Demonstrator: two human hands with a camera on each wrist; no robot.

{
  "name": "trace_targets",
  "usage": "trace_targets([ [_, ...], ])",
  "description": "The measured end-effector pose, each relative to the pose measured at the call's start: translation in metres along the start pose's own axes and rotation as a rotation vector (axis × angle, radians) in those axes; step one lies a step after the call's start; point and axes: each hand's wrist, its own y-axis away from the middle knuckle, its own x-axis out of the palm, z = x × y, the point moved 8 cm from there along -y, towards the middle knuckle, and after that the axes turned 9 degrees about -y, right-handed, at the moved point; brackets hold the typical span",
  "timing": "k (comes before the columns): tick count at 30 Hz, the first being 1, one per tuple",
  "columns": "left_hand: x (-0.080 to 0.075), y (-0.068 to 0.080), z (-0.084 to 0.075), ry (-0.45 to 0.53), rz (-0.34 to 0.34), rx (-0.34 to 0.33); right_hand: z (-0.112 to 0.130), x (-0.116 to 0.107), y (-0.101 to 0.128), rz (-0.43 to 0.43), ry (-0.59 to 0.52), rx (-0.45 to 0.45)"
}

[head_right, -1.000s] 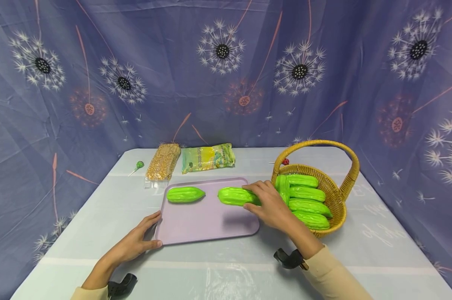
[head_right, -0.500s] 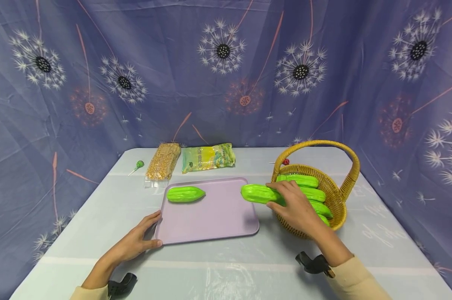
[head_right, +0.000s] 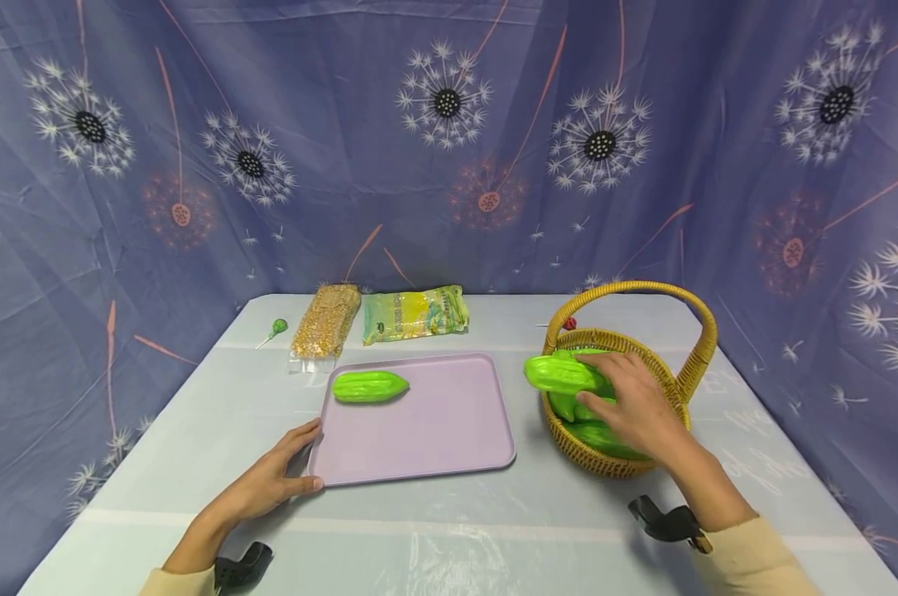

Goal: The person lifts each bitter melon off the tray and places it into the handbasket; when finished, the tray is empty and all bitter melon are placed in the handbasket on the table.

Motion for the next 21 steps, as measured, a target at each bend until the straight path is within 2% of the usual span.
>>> trace_targets([
  [7,0.001,-0.001,0.001,-0.002,0.002,-0.007,-0.016,-0.008,0.002,0.051,0.040,0.074],
  [21,0.000,-0.001,-0.001,0.000,0.008,-0.005,-0.042,-0.023,-0.001,0.087,0.082,0.123],
])
